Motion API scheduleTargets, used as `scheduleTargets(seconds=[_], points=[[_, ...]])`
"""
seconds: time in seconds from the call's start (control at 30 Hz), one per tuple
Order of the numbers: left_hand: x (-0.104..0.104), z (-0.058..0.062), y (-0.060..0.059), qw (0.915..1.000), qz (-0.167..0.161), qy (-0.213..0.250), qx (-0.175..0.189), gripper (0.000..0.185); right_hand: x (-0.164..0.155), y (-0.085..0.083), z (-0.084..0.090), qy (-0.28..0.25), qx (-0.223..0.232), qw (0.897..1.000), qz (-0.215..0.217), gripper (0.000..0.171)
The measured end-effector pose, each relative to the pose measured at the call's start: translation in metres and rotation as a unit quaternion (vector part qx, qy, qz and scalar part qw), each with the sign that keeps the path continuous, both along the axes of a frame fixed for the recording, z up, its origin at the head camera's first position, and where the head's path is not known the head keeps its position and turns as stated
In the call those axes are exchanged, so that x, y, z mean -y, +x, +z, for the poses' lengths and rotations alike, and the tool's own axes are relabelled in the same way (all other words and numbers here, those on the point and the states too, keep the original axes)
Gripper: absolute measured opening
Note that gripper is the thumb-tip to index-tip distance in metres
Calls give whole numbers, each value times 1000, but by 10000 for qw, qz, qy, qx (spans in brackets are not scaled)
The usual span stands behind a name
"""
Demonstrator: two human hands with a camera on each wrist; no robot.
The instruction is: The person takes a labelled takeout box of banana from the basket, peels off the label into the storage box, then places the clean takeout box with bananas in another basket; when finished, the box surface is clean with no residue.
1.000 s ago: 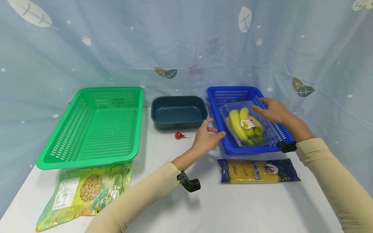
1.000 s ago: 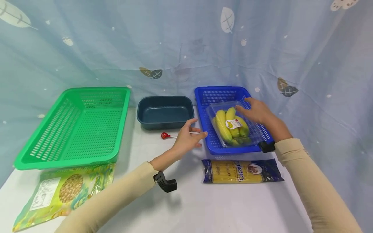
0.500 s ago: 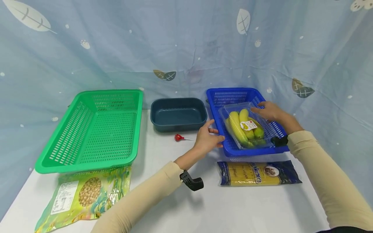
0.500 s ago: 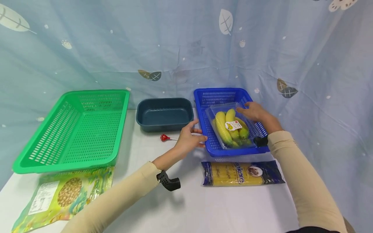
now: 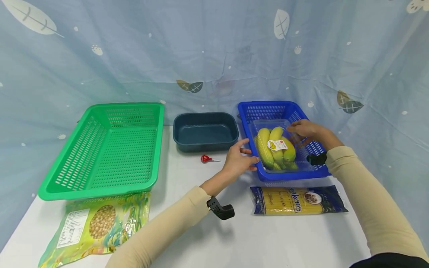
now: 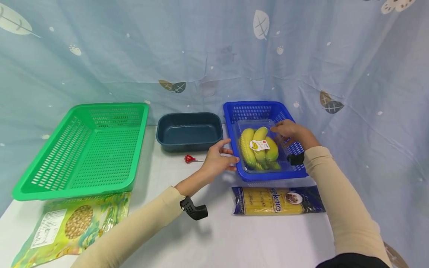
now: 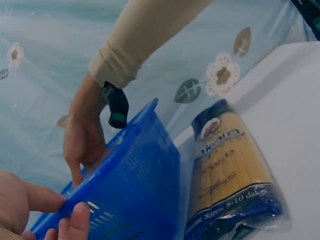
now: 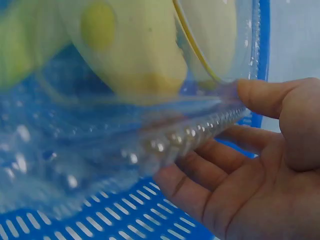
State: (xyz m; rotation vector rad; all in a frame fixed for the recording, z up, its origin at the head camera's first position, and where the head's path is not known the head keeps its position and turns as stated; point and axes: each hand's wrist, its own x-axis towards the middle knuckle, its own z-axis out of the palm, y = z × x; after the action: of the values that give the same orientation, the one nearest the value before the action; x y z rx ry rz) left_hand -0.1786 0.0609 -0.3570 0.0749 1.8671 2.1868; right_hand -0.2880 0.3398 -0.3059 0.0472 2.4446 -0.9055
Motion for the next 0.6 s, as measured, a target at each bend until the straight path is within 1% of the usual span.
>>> scheduleTargets(seconds=[0.23, 0.4, 0.6], points=[[-1, -2, 0, 10000, 27, 72, 38, 78, 0, 8, 4, -216, -289, 9993, -77, 64], [-1, -1, -1, 9999, 56, 147, 71, 78, 1, 11, 15, -146, -641, 9978, -54, 62], [0, -1, -1, 9999, 66, 95, 102, 77, 0, 18, 29, -14, -1061, 9942, -203, 63]])
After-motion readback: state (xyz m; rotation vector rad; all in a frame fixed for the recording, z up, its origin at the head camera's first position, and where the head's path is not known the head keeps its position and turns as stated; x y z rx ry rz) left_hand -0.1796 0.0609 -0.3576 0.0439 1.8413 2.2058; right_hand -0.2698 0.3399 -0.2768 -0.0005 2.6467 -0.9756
